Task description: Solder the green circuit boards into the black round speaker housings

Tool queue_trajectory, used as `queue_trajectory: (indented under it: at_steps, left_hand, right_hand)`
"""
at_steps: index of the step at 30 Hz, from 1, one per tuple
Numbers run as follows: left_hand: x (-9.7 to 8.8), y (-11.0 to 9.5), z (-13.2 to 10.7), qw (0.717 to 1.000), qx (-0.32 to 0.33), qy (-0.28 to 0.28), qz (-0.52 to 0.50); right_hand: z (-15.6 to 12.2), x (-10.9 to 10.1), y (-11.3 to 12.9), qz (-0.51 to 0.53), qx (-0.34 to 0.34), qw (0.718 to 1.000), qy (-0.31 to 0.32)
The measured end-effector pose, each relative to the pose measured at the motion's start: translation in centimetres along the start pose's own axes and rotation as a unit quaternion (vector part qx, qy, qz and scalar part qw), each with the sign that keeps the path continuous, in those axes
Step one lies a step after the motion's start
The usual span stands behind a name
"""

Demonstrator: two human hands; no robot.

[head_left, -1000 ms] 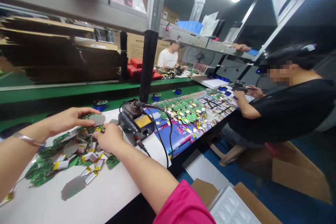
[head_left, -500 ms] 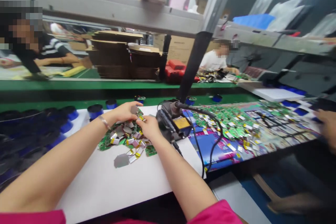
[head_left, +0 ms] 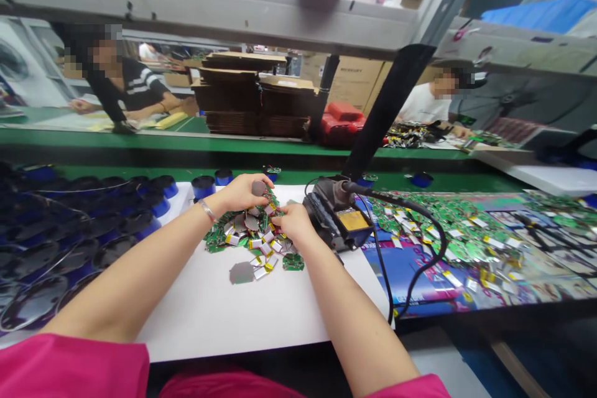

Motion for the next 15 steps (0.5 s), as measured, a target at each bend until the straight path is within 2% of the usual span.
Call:
queue_trajectory:
  at_steps: [5, 10, 15]
  left_hand:
    - [0.6, -0.8, -1.1, 0.999, 0.015, 0.01, 0.045]
    - [0.0, -1.2, -0.8, 0.995, -0.032, -0.017, 0.096]
    - [-0.8, -1.3, -0.6, 0.983, -0.091, 0.051, 0.153]
  right_hand:
    - [-0.2, -0.8, 1.4, -0.046, 0.01, 0.999, -0.024]
    - [-0.9, -2.4, 2.7, -0.093, -0.003, 0.993, -0.066]
    - [-3.3, -4.2, 3.8, -0.163, -0.036, 0.983, -0.079]
Point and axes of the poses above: each hand's wrist, its own z-axis towards the middle knuckle, its own x-axis out of the palm, y = z × x, the point moved 1 cm from there along z, towards the middle knuckle, and after that the axes turned 6 degrees about -y, right-handed, at the moved point
